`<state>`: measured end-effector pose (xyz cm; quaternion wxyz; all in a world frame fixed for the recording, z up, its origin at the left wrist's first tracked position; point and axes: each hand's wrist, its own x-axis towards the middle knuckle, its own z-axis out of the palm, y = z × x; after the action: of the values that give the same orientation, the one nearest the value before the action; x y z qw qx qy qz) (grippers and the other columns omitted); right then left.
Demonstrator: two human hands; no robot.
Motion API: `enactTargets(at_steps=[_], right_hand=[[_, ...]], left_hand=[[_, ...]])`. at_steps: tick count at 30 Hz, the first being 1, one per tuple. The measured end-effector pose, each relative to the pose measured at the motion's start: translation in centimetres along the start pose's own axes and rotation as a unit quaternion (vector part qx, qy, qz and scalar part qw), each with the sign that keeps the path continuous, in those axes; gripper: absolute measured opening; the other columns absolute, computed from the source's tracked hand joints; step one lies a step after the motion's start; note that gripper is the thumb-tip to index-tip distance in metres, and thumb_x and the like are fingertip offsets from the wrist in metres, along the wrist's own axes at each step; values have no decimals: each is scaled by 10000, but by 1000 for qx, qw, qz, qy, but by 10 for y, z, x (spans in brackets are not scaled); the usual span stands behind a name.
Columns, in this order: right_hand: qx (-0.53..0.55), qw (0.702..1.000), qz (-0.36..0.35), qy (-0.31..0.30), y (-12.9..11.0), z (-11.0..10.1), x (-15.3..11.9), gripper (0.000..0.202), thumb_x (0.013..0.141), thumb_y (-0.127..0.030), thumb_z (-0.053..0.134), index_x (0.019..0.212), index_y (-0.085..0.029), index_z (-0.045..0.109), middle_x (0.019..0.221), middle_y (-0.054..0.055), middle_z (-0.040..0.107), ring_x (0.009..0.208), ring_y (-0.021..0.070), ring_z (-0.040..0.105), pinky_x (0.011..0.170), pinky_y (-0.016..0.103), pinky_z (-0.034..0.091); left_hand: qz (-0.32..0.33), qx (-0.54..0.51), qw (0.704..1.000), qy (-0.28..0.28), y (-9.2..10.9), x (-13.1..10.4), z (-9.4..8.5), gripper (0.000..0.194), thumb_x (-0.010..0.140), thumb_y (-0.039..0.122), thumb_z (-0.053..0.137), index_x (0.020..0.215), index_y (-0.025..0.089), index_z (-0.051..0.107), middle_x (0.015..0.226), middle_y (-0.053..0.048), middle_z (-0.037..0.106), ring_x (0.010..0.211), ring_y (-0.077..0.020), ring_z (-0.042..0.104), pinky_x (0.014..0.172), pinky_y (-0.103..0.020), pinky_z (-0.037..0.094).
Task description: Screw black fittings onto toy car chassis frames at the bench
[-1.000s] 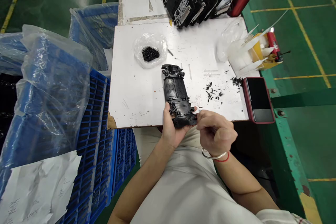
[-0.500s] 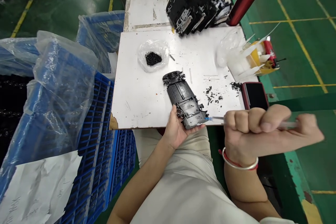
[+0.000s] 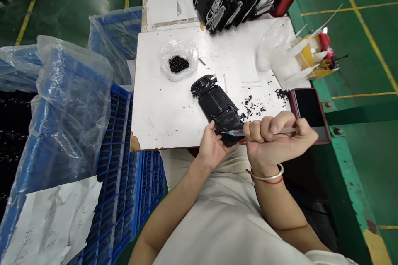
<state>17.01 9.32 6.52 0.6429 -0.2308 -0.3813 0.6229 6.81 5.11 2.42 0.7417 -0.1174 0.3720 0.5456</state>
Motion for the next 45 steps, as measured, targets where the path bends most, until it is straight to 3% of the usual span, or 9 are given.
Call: enactTargets(at_steps=[14,27,33,39,45], right_hand=[[-12,999,7,29,10,4,-1,416,866,-466,391,529,-222,417,382,-80,196,299,77,145,350,234,233],[-13,1000,13,-20,10,1,2,415,906,-445,336,566,-223,425,396,-80,205,307,79,143,352,237,249],[11,995,54,-89,7,0,11,345,867,-439,402,612,-221,480,445,-59,308,322,94,249,340,232,258],[50,977,63,-197,8,0,14,362,881,-428,434,607,-207,517,427,-76,237,325,79,173,337,223,210],[74,971,78,-214,9,1,11,427,904,-424,385,588,-189,553,429,-59,248,335,87,187,346,229,212]], left_hand=[[-12,1,1000,-2,0,0,1,391,971,415,332,1016,177,639,905,-63,702,861,-209,682,882,-435,543],[-15,0,1000,15,0,1,2,392,976,420,330,992,179,638,881,-55,701,818,-192,679,862,-417,555],[-14,0,1000,6,0,0,0,394,971,422,345,1034,175,645,914,-68,703,844,-209,685,881,-445,552],[-13,-4,1000,-18,-1,1,-2,435,984,442,322,1081,173,651,1043,-93,711,961,-244,680,905,-474,544],[-15,13,999,-31,-2,3,-7,462,976,487,342,1132,171,642,1116,-98,701,987,-250,675,916,-509,537]])
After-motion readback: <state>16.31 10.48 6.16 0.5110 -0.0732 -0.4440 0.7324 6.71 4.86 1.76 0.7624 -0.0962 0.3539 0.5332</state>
